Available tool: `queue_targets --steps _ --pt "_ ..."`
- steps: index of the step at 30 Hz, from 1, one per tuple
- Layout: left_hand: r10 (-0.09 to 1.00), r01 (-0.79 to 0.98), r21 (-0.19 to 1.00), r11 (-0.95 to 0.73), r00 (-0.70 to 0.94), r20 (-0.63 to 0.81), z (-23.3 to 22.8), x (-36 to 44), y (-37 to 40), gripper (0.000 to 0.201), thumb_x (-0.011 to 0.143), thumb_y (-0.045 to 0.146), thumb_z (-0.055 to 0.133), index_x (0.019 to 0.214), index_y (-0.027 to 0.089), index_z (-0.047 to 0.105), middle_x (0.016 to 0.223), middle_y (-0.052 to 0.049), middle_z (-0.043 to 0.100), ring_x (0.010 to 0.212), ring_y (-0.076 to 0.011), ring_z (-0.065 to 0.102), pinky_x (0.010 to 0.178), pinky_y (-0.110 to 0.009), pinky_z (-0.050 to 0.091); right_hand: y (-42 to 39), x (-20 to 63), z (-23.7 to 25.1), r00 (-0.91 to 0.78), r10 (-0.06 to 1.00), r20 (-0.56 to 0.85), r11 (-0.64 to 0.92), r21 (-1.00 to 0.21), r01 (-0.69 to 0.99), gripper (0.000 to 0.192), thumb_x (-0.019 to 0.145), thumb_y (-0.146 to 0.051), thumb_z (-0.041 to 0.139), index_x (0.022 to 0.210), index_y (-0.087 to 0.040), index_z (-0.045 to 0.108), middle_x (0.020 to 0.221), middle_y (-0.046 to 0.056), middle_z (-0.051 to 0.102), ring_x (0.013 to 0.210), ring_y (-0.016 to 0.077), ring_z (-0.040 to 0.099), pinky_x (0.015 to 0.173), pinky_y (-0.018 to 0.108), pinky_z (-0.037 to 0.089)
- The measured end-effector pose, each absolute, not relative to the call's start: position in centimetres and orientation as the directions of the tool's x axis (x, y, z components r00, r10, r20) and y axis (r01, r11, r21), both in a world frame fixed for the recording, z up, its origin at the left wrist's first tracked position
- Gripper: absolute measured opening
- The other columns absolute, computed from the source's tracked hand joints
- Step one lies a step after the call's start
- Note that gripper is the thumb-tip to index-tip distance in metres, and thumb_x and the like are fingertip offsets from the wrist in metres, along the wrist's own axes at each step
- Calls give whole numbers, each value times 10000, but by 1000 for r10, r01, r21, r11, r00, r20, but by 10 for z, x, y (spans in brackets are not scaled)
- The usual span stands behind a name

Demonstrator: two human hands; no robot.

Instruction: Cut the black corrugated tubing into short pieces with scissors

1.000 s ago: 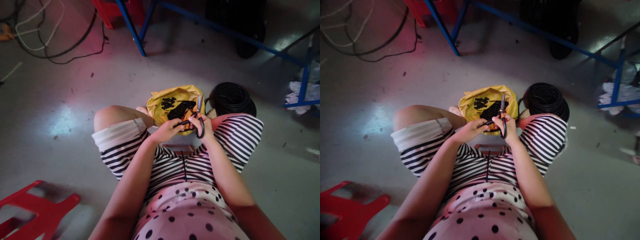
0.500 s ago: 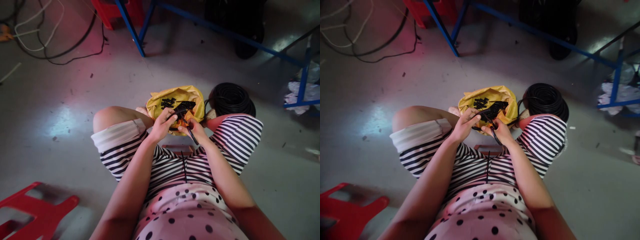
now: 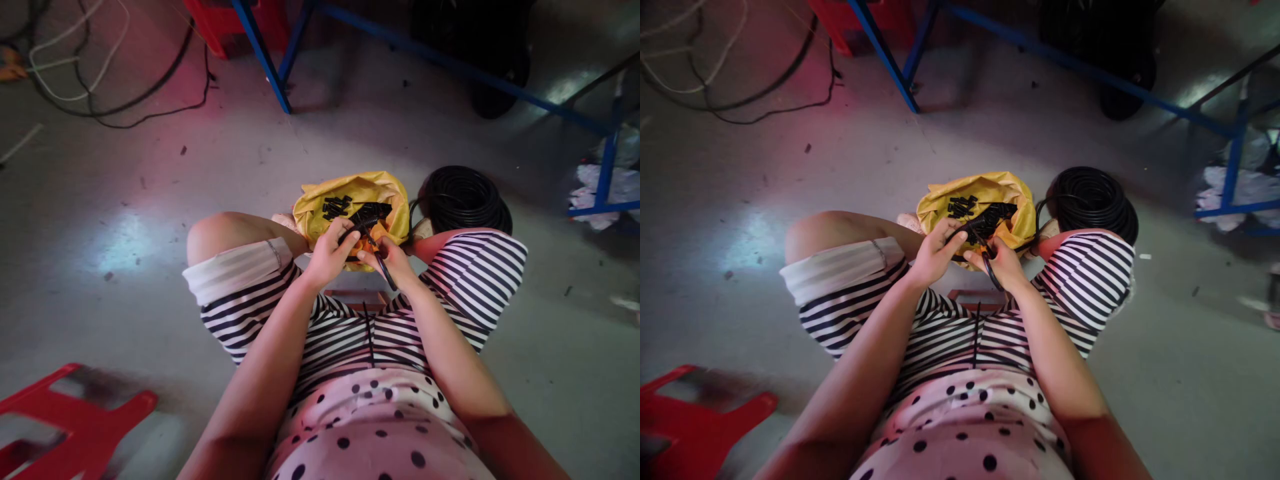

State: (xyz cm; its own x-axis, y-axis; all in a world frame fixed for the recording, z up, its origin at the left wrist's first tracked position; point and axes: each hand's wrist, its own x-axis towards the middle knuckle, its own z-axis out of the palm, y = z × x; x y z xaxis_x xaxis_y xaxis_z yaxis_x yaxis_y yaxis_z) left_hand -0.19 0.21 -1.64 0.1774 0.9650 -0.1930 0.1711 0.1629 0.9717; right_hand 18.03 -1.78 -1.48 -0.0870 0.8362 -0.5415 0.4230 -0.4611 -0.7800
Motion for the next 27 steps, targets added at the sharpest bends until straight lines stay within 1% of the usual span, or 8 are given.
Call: queue_targets --steps 7,15,23,27 --pt "971 192 973 128 177 -163 -17 -1 3 155 972 353 555 997 204 522 878 2 587 808 -132 571 757 -249 448 -17 179 -13 -72 832 -550 -442 -736 513 379 713 -518 764 830 -242 532 732 -50 563 686 160 511 641 283 381" --pt "965 209 970 122 204 -165 -20 -2 2 174 983 376 544 1015 206 521 861 0 583 829 -146 574 794 -268 446 -17 181 -11 -76 839 -539 -437 -749 498 372 721 -523 754 842 -242 542 724 -52 544 679 157 500 631 279 374" --pt "963 209 971 117 214 -162 -17 -1 3 159 980 359 542 1014 205 522 845 6 577 818 -144 573 791 -264 445 -20 183 -24 -111 841 -530 -449 -796 405 403 719 -536 766 855 -237 533 738 -44 553 690 158 503 642 276 393" --pt "963 207 971 123 211 -167 -16 -1 3 153 975 355 539 1003 207 513 840 9 562 806 -140 557 780 -259 438 -20 183 -26 -129 840 -527 -458 -816 353 413 726 -549 764 867 -232 540 782 -34 577 727 161 525 665 275 408"
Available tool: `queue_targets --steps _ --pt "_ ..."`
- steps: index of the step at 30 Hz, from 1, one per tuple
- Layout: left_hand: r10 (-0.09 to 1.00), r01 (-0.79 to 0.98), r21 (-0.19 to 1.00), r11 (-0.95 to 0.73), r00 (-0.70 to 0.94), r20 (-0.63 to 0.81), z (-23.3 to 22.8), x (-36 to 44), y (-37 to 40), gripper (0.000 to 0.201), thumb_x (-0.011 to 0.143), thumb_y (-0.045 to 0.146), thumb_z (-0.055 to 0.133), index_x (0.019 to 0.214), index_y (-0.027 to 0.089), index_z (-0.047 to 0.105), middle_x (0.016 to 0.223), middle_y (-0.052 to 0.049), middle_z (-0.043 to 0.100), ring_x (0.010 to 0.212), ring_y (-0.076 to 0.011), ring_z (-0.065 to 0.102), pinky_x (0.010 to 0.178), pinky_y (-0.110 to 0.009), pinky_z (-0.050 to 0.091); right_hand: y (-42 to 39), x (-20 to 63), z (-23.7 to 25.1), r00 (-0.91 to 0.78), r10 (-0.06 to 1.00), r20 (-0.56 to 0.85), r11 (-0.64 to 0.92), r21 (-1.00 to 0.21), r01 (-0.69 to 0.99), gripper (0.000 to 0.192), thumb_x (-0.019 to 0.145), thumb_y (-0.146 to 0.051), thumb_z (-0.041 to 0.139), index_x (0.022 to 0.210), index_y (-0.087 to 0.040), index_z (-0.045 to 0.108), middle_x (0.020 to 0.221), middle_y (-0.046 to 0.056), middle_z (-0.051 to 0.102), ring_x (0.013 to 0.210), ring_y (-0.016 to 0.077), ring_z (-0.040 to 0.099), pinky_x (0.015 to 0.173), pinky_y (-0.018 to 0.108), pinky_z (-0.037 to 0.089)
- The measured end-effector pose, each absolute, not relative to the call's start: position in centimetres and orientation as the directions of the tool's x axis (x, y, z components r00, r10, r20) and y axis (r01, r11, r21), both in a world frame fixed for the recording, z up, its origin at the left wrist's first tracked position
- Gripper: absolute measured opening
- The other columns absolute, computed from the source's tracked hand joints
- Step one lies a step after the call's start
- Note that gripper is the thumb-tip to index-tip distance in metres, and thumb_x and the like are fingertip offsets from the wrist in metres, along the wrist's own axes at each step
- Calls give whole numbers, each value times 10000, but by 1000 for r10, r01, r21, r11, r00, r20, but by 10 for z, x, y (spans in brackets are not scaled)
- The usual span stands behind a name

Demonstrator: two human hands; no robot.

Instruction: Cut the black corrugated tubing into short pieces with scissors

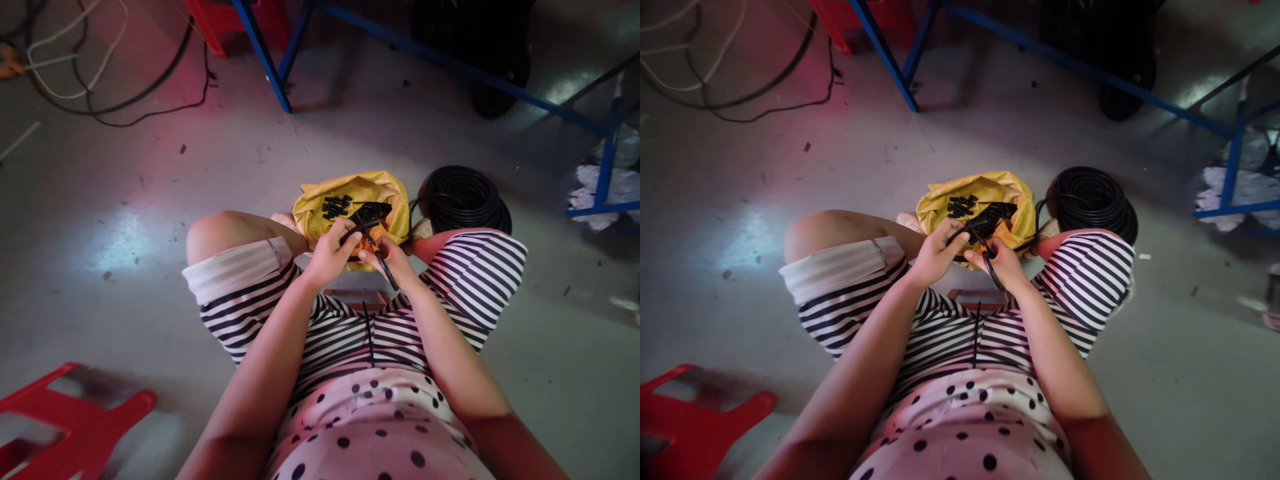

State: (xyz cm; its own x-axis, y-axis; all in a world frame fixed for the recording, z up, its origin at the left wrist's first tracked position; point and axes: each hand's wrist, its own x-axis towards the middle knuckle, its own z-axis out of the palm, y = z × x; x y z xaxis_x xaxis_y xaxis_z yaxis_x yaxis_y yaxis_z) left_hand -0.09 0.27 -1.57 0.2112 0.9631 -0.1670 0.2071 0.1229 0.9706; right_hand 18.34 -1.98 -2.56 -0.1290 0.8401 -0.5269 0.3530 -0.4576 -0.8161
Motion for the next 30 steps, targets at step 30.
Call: queue_targets --steps 30 --pt "907 195 972 134 370 -199 -8 -10 6 165 937 360 560 944 197 538 820 9 555 781 -141 528 733 -251 437 -17 185 -12 -33 873 -487 -349 -670 655 578 645 -734 746 634 -230 464 611 -18 496 611 154 446 571 284 321"
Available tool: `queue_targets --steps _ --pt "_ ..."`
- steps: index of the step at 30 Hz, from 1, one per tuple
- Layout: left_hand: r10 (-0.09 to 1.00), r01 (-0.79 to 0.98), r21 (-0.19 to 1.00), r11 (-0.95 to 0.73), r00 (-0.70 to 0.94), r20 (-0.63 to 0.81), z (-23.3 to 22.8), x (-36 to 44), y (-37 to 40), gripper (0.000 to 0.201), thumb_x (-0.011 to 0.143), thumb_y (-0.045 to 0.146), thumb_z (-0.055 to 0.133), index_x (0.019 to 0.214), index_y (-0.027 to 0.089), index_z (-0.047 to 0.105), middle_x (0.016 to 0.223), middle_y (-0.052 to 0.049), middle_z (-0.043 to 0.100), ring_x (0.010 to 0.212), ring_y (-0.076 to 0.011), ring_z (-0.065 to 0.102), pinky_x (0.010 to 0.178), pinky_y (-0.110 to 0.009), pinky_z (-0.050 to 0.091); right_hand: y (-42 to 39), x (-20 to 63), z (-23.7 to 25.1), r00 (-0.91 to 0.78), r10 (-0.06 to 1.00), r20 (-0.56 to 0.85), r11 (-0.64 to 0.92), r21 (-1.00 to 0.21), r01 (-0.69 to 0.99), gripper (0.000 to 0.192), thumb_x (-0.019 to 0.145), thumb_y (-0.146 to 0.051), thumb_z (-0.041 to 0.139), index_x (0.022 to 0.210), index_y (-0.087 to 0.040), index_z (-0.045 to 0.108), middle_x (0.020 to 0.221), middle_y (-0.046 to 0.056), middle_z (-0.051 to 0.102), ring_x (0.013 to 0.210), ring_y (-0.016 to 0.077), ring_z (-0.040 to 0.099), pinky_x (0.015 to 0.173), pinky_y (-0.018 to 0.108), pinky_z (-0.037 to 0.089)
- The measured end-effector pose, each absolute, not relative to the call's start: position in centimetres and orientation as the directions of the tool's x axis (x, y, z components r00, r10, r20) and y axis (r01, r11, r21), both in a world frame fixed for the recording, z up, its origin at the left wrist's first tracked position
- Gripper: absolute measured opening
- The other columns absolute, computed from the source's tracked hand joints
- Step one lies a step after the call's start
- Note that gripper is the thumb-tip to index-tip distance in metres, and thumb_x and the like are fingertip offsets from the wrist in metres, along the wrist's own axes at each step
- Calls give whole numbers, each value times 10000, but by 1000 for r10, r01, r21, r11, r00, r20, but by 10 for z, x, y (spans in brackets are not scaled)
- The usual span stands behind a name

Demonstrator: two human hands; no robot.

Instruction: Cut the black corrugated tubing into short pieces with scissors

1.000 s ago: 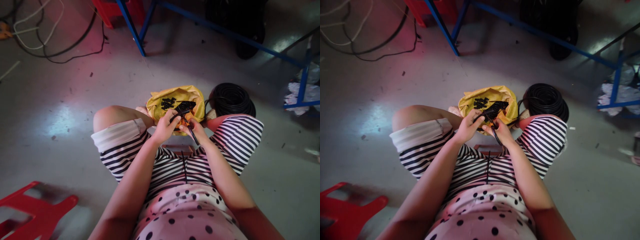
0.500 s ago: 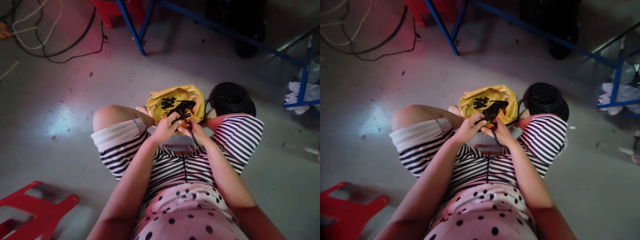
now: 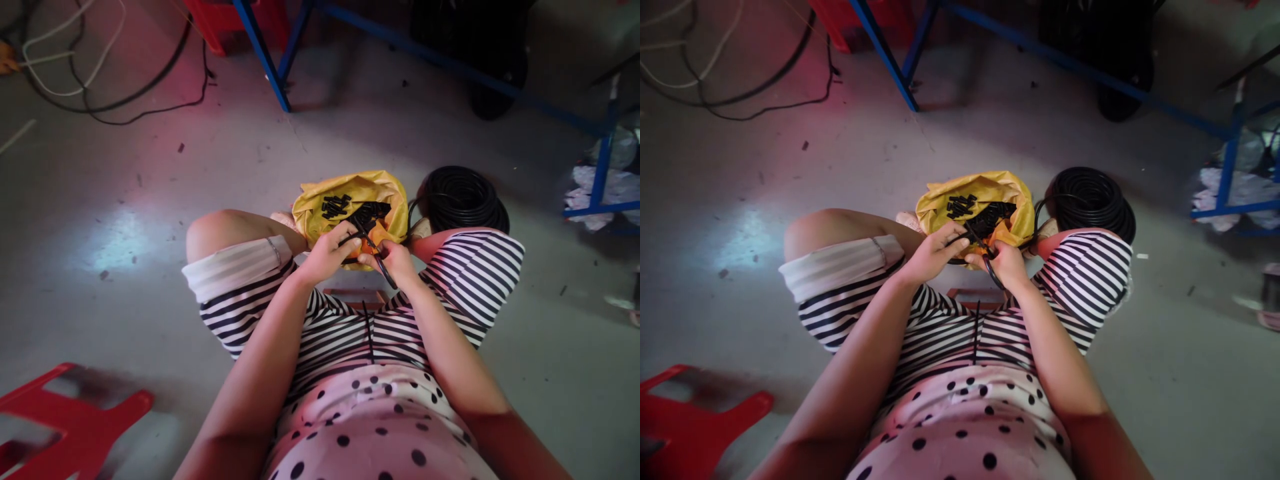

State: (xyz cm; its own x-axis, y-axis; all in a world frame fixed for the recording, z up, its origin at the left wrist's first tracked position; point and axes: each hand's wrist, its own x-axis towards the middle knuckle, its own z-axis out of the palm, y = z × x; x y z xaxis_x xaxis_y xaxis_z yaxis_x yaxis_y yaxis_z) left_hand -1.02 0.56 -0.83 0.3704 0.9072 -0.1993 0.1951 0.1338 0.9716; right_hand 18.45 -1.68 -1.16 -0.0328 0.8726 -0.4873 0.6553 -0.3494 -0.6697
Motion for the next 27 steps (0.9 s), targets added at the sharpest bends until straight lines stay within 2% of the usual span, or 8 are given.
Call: queue_targets --steps 6,13,16,20,24,27 --pt "898 194 971 138 390 -205 -15 -8 2 144 940 332 573 952 190 549 874 -1 568 828 -141 542 780 -254 447 -11 184 -8 -101 833 -543 -368 -682 632 512 673 -669 759 801 -236 517 737 -16 589 670 169 518 610 282 372" --pt "910 187 968 168 349 -225 -16 -7 3 150 939 329 572 983 190 537 896 -8 591 846 -146 572 798 -267 465 -10 187 -16 -27 879 -477 -357 -693 626 519 630 -656 792 679 -229 501 647 -12 541 634 169 489 581 295 338" --pt "907 271 952 145 347 -237 -18 -4 1 142 935 323 564 983 192 538 931 -18 609 873 -160 583 805 -283 472 -12 185 -17 -10 890 -455 -391 -776 494 479 642 -630 793 723 -223 552 676 -11 559 646 168 507 593 294 384" --pt "823 362 918 165 461 -330 -22 2 -7 181 911 352 607 958 198 523 886 -16 638 819 -174 608 740 -296 489 -12 179 -11 -21 880 -475 -453 -851 265 446 673 -615 752 811 -219 599 751 7 599 686 177 555 629 305 465" --pt "813 242 955 170 513 -275 -20 1 -6 253 894 379 644 1034 187 555 994 -48 675 900 -179 636 792 -300 518 -12 177 -4 34 888 -458 -452 -860 237 429 643 -576 762 826 -218 611 757 13 618 688 181 572 636 313 488" --pt "791 195 963 186 552 -264 -18 -5 -1 271 930 417 601 1052 176 620 1002 -63 693 912 -183 647 818 -309 528 -10 178 -3 127 881 -456 -470 -872 136 404 629 -534 773 813 -212 614 727 3 602 658 171 567 641 318 494"
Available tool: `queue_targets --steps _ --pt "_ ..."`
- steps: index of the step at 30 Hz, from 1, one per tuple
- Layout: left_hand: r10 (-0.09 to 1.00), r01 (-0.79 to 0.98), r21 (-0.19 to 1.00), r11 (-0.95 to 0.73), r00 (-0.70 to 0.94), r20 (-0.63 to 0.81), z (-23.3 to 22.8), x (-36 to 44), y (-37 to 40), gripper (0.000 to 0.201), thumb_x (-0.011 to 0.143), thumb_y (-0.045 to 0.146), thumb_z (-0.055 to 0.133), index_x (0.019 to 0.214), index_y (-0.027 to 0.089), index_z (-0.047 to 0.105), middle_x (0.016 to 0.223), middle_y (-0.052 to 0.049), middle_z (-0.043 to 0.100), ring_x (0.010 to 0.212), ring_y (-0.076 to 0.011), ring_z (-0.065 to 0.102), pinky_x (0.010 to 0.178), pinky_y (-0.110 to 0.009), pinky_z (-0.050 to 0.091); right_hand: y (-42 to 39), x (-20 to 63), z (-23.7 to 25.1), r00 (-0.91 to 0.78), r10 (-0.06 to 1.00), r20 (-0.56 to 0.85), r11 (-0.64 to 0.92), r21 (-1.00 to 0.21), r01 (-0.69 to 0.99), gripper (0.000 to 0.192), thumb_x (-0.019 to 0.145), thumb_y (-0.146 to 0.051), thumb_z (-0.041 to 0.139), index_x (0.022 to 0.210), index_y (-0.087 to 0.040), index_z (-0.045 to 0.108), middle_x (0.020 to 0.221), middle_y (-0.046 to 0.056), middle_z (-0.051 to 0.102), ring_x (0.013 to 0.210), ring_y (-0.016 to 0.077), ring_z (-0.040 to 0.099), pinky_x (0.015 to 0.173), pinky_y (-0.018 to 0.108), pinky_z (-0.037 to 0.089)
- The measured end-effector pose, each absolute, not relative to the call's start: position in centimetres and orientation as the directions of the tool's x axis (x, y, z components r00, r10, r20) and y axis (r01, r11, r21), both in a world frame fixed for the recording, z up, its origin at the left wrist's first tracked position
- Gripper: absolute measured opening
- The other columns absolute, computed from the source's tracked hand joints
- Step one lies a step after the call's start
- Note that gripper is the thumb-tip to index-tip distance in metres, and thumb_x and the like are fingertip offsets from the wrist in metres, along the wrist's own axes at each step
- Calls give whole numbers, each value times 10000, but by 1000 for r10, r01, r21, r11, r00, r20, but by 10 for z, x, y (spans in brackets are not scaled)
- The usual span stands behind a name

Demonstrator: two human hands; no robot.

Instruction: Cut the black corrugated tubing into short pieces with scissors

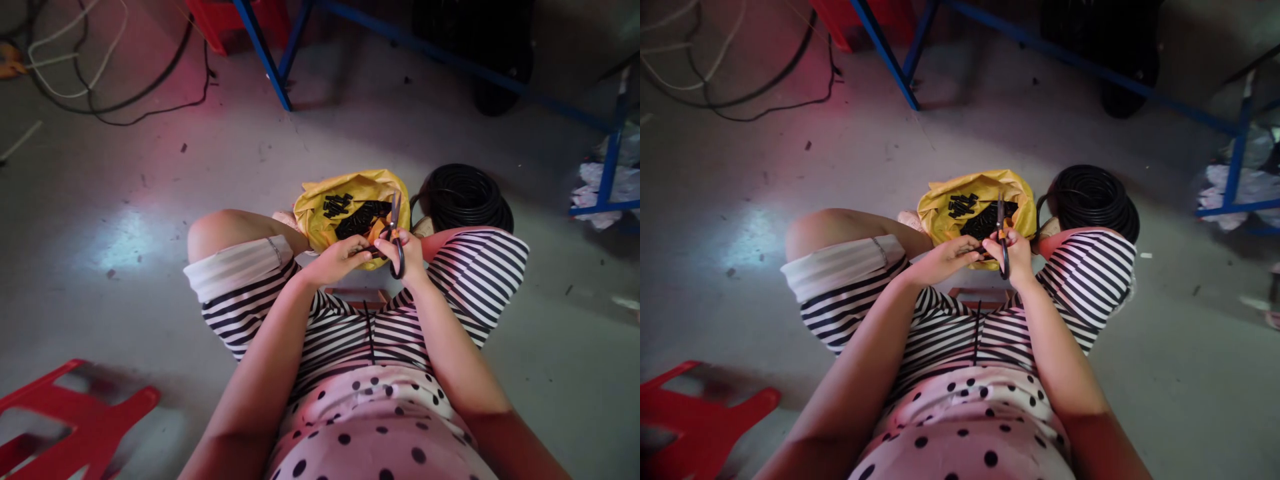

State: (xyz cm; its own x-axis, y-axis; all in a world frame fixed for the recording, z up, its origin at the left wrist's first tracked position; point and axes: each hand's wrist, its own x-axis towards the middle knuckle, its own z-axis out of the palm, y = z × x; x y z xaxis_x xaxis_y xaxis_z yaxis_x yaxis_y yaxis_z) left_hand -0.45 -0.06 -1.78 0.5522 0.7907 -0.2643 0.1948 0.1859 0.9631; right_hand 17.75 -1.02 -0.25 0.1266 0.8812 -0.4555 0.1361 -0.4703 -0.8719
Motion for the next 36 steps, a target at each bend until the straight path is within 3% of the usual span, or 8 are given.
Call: queue_targets --steps 5,8,13,17,23,30,36 --pt "772 301 942 152 559 -303 -21 -7 1 285 953 432 551 1062 190 655 948 -50 702 838 -180 635 747 -292 507 -8 181 0 160 874 -460 -467 -884 12 376 650 -512 757 814 -209 604 749 8 616 627 164 572 661 338 512" --pt "774 261 948 182 557 -302 -18 -4 0 312 962 490 534 985 192 624 898 -37 680 801 -167 613 713 -278 494 -7 184 2 165 886 -432 -439 -899 4 380 716 -555 722 830 -216 595 741 14 616 633 178 576 656 346 505" --pt "883 133 974 185 411 -224 -6 -7 5 454 972 613 486 804 195 546 738 -11 544 705 -142 500 670 -276 445 -10 187 -5 212 896 -391 -423 -896 132 474 796 -683 665 755 -236 512 655 10 551 630 189 527 638 347 454" --pt "945 82 978 192 252 -207 -5 -14 8 456 941 641 538 843 196 550 674 21 442 623 -123 396 573 -262 350 -16 187 -19 64 903 -425 -428 -874 230 496 753 -706 705 802 -243 533 680 -9 530 644 179 518 621 321 436" --pt "960 135 981 140 224 -168 -6 -14 7 429 950 614 537 903 190 586 712 14 495 671 -132 449 631 -262 392 -21 184 -22 -22 888 -460 -424 -836 349 503 778 -727 660 868 -244 555 762 0 590 717 190 563 648 307 450" --pt "969 238 968 81 207 -132 -3 -11 8 368 961 535 546 908 180 627 790 -12 587 733 -149 517 703 -270 433 -22 184 -12 -82 887 -455 -382 -822 423 442 751 -624 741 892 -238 576 775 -17 600 713 177 554 665 296 439" --pt "966 302 951 63 222 -135 -5 -11 6 303 983 455 518 934 180 636 818 -21 618 773 -157 542 707 -257 440 -22 184 -13 -37 889 -456 -398 -812 426 425 745 -585 759 893 -232 575 776 -24 597 694 168 539 660 292 421"
